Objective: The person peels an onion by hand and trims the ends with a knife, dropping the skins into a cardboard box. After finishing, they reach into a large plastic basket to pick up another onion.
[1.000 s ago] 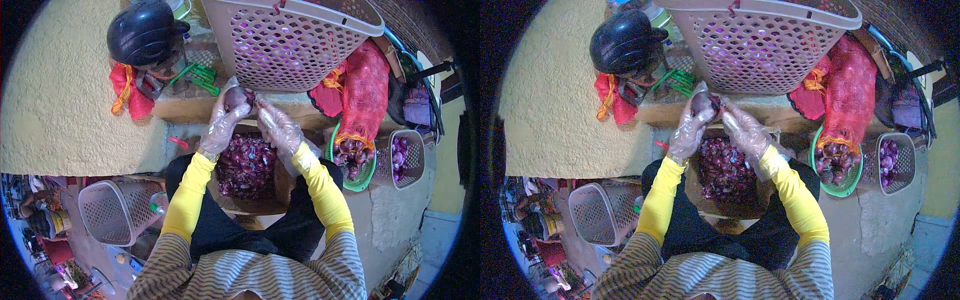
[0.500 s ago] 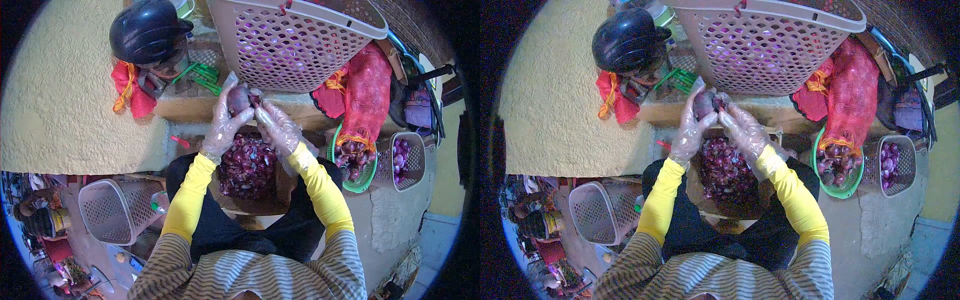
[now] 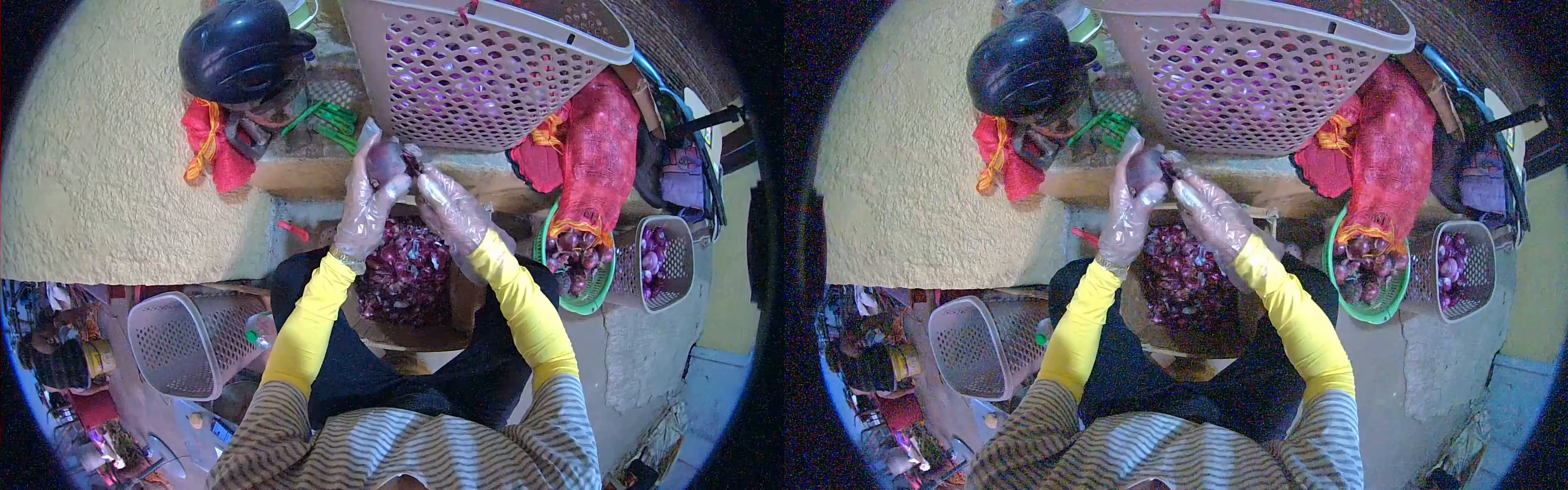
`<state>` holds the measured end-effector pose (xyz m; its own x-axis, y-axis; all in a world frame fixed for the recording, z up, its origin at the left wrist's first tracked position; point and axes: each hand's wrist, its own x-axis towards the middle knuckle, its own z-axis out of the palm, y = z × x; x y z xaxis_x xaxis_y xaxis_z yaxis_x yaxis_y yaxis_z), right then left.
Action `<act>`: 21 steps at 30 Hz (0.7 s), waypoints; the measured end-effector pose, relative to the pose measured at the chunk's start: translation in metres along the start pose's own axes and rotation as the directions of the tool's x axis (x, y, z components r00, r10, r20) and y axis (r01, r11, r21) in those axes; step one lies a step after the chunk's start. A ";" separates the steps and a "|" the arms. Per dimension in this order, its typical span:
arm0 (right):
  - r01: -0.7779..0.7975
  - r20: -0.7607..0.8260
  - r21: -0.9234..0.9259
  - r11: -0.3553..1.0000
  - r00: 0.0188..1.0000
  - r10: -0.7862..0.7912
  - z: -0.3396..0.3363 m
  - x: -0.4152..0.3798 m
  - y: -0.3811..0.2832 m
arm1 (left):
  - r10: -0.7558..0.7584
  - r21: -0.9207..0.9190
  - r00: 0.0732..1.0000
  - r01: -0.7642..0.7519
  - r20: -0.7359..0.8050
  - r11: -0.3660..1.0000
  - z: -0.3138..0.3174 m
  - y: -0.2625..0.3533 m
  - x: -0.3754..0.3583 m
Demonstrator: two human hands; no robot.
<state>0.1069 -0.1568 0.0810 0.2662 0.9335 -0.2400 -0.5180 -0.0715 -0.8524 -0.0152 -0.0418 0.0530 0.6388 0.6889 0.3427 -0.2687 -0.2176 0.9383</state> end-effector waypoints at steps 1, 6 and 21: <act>0.077 0.060 -0.035 0.996 0.995 -0.075 -0.001 0.002 0.003 | -0.025 -0.059 0.999 0.024 -0.027 0.998 0.000 0.001 -0.001; 0.098 0.087 -0.158 0.983 0.993 -0.085 -0.010 0.009 0.011 | -0.051 0.001 0.998 0.052 -0.028 0.999 -0.008 -0.010 -0.007; 0.266 0.303 -0.404 0.875 0.942 -0.146 -0.026 0.013 0.010 | -0.409 -0.426 0.896 0.441 0.171 0.790 -0.014 -0.005 -0.001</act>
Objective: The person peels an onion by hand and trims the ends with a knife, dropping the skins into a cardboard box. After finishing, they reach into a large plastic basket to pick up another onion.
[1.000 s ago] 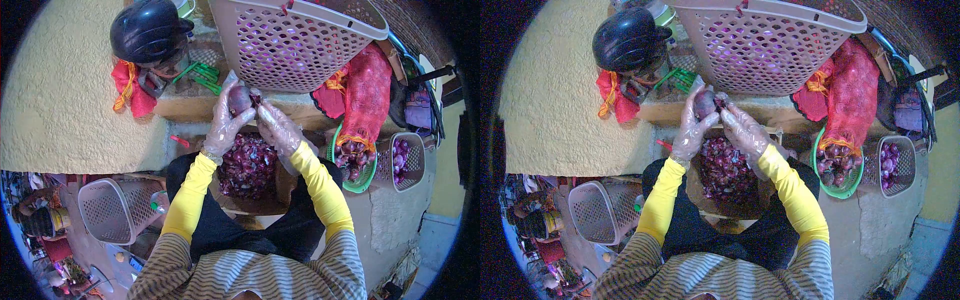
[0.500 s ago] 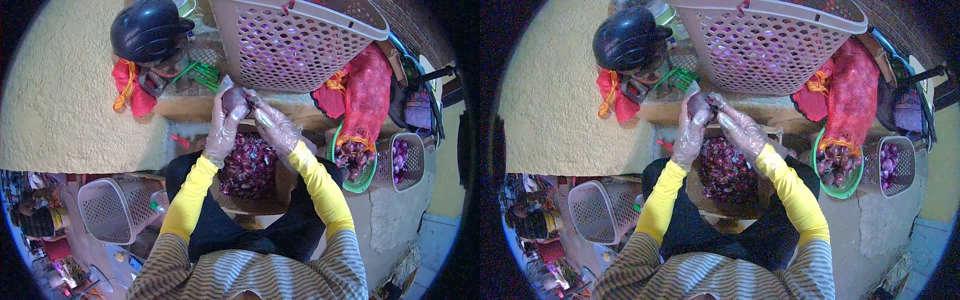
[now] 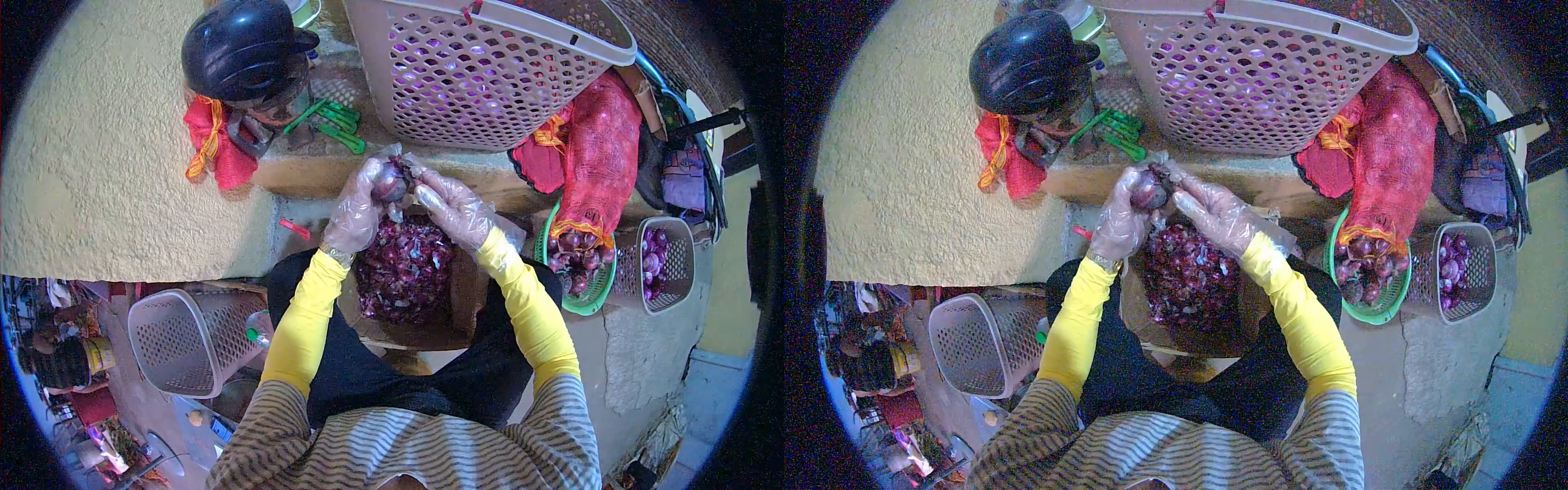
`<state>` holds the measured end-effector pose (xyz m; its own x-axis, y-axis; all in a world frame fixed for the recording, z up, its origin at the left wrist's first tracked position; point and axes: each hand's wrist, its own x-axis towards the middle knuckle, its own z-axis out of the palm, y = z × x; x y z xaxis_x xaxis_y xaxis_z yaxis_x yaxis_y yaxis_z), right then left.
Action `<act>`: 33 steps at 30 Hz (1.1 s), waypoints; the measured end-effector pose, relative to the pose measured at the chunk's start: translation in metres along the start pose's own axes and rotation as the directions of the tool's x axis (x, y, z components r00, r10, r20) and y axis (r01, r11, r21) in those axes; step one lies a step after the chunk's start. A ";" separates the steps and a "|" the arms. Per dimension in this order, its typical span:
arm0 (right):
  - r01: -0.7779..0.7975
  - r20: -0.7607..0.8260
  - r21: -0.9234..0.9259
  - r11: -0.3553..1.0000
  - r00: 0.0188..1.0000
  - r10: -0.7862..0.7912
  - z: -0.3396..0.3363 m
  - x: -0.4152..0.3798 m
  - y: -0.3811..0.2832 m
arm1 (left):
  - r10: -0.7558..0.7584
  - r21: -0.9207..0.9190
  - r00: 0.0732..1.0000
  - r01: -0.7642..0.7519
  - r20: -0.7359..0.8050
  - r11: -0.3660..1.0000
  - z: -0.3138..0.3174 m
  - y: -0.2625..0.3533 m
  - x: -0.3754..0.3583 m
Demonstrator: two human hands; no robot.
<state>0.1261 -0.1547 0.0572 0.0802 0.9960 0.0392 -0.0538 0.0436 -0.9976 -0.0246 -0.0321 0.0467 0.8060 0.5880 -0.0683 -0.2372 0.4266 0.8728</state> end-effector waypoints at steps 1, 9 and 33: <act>0.061 -0.069 0.035 0.998 0.996 -0.059 0.004 0.001 0.004 | 0.001 -0.031 1.000 -0.002 -0.021 1.000 0.002 0.000 0.001; 0.067 -0.171 -0.056 0.996 0.982 -0.076 -0.003 0.000 0.018 | 0.023 0.215 0.999 -0.017 -0.029 0.977 0.002 0.012 -0.006; -0.126 -0.249 0.571 0.811 0.915 0.318 0.063 -0.100 -0.014 | 0.347 0.661 0.929 -0.342 0.129 0.668 -0.008 0.007 -0.008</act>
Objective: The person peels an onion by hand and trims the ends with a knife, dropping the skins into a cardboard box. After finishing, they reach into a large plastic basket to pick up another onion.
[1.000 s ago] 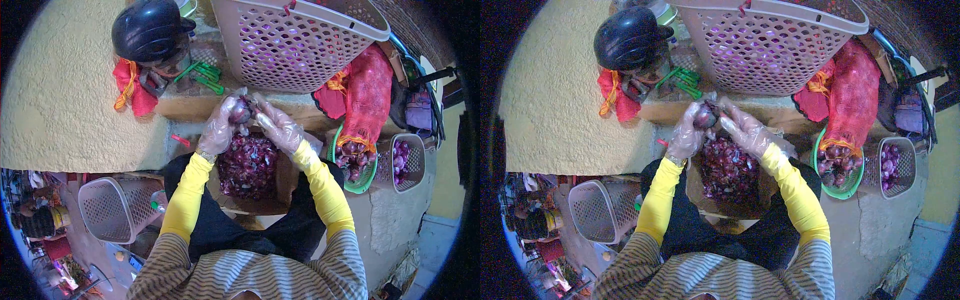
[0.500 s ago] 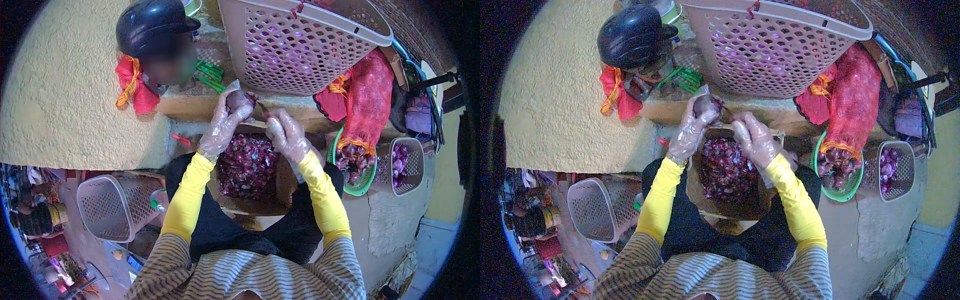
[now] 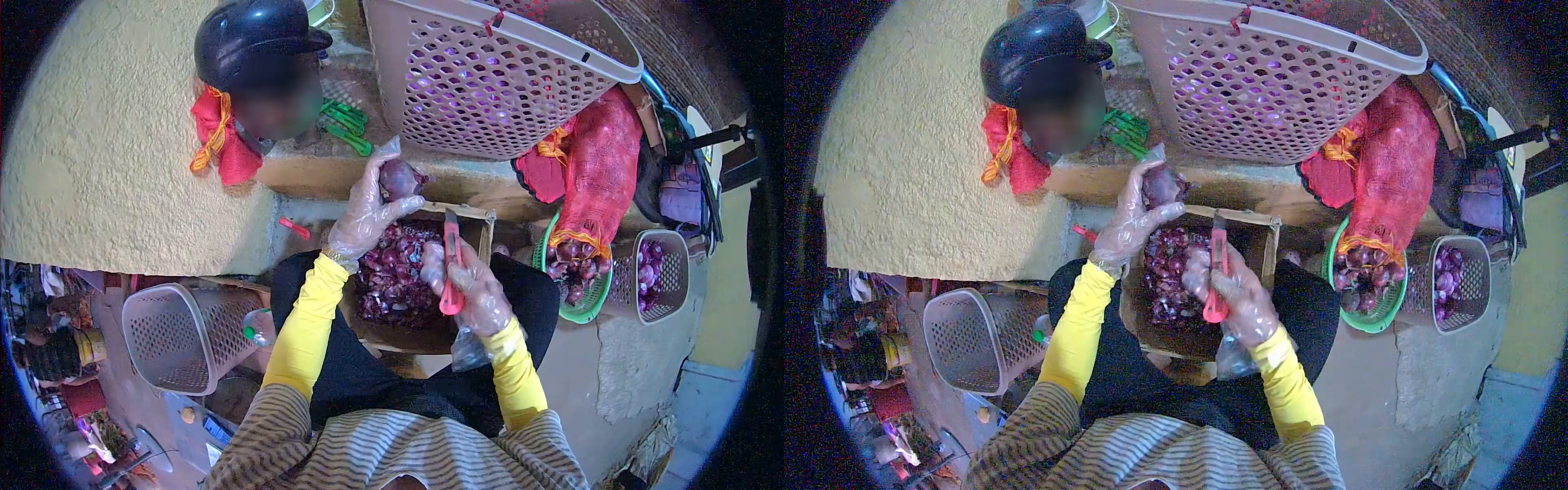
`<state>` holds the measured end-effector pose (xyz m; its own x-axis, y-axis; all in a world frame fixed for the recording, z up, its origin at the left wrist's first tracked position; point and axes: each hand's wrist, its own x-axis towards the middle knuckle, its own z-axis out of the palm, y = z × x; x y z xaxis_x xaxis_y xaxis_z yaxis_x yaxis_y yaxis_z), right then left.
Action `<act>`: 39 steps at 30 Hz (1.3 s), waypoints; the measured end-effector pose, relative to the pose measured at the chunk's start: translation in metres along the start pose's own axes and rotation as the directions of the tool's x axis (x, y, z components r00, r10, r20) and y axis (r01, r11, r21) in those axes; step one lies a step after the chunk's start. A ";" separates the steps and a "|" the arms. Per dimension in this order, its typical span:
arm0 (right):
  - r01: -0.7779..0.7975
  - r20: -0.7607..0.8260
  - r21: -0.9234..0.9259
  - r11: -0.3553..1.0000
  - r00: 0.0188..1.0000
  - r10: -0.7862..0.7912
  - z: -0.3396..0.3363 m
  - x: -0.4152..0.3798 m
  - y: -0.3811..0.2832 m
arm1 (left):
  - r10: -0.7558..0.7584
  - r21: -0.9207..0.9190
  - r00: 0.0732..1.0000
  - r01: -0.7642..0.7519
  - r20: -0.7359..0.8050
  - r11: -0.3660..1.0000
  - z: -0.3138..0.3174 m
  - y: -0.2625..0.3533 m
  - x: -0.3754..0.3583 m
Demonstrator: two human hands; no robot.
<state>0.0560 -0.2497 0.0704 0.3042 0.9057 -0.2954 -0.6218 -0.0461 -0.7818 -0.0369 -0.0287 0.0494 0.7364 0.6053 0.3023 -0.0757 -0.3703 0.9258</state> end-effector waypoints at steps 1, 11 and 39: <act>-0.001 -0.060 0.012 1.000 0.998 0.002 0.011 -0.007 -0.005 | -0.018 0.004 1.000 0.018 0.007 1.000 0.000 -0.002 -0.001; 0.269 -0.139 -0.587 0.764 0.896 -0.423 -0.001 0.001 0.008 | 0.064 0.091 0.996 -0.069 0.057 0.993 0.002 0.005 -0.001; 0.158 0.033 -0.966 0.206 0.862 -0.506 0.031 0.021 0.005 | 0.098 0.161 0.995 -0.097 0.002 0.982 0.017 0.005 -0.007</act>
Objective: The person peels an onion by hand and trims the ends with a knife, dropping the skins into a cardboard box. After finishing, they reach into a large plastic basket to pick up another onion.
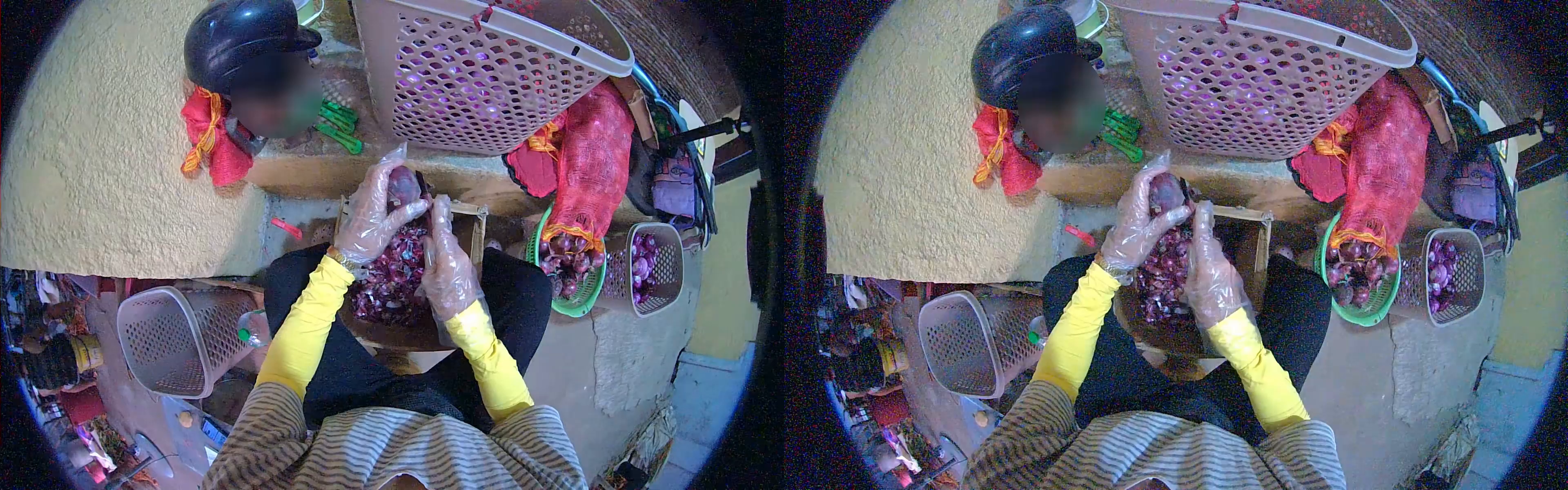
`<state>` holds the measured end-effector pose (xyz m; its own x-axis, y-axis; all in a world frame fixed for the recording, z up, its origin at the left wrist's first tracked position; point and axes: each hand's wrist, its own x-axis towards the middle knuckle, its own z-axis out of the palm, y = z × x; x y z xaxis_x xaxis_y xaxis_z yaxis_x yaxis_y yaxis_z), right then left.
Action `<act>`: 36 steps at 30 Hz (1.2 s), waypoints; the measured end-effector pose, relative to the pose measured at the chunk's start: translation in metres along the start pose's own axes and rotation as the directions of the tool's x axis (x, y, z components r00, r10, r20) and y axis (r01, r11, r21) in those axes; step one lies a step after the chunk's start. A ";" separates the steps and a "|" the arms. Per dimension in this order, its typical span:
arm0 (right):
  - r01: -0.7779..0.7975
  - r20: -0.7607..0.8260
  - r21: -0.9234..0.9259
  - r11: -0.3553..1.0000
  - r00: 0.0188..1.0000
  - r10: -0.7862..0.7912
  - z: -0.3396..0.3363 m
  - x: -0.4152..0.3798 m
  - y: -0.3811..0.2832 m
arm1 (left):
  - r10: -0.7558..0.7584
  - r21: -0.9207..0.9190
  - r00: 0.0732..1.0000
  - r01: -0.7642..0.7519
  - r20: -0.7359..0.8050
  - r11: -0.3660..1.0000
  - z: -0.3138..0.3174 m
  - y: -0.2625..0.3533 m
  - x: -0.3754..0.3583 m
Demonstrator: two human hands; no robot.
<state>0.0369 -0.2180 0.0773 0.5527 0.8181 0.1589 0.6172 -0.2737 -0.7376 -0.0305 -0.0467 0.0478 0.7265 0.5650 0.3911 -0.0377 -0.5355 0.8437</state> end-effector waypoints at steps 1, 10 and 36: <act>-0.051 0.027 0.010 0.999 0.998 0.051 -0.003 0.003 -0.005 | 0.045 0.023 0.999 -0.045 0.004 0.999 0.000 -0.001 -0.001; -0.093 0.057 0.111 0.989 0.995 0.087 -0.002 0.004 -0.001 | 0.006 -0.018 1.000 -0.007 -0.020 1.000 0.001 -0.001 -0.003; -0.011 -0.012 0.153 0.988 1.000 0.013 -0.007 0.000 -0.007 | -0.047 -0.067 0.994 0.040 -0.096 0.997 -0.003 -0.003 0.005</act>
<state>0.0363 -0.2198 0.0870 0.5670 0.8086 0.1573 0.5182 -0.2017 -0.8311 -0.0290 -0.0403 0.0487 0.6581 0.6472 0.3849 -0.0543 -0.4691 0.8815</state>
